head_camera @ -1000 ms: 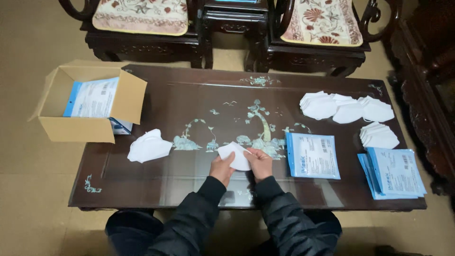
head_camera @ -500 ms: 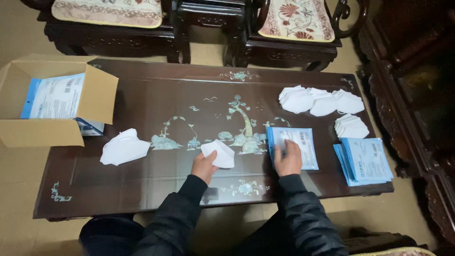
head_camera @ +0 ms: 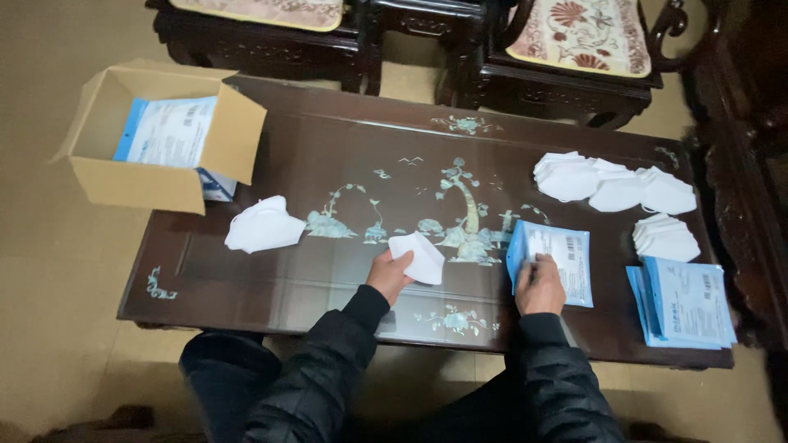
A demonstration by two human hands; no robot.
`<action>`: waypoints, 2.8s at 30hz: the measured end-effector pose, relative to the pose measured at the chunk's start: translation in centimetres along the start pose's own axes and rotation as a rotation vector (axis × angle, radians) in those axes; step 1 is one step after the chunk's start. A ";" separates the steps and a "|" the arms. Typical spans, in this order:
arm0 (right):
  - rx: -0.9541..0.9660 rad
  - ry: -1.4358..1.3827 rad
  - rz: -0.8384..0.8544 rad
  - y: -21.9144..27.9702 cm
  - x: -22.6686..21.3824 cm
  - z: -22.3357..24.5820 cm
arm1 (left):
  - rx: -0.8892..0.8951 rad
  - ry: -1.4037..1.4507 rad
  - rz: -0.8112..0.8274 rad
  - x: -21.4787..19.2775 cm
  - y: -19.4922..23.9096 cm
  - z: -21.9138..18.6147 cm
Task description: Packaging face masks into individual plastic sleeves
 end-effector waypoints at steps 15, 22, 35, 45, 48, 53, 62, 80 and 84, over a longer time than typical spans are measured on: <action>-0.136 -0.305 0.012 6.8 -0.9 15.2 | 0.139 -0.876 0.005 -3.9 -5.9 4.0; -0.239 -0.308 -0.039 6.3 -2.9 17.8 | 0.105 -0.567 -0.079 -4.7 -6.2 3.8; -0.400 -0.251 0.114 3.4 -0.2 13.0 | 0.127 -0.752 0.040 2.1 1.3 1.1; -0.506 -0.200 0.109 3.3 -0.4 13.1 | 0.139 -0.530 -0.166 1.8 0.2 3.9; -0.496 -0.154 0.145 3.2 -1.0 13.4 | 0.170 -0.574 -0.170 0.0 -2.6 6.4; -0.517 -0.146 0.117 3.2 -1.0 13.3 | 0.035 -0.566 -0.039 5.4 5.2 -1.1; -0.534 -0.104 0.122 3.3 -1.4 13.7 | 0.086 -0.517 -0.113 3.9 4.5 0.4; -0.611 -0.029 0.218 3.2 0.3 13.6 | 0.361 -0.695 -0.212 -1.3 -0.3 0.0; -0.523 0.026 0.256 3.6 1.0 13.4 | 0.397 -0.407 -0.252 -4.6 0.0 -2.4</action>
Point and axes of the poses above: each hand's wrist, its own y-axis away from the middle knuckle, its own x-axis out of the palm, z = x × y, the point moved 1 cm from there along -y, towards the middle knuckle, and after that the axes turned 6 degrees about y, right-handed, at the moved point
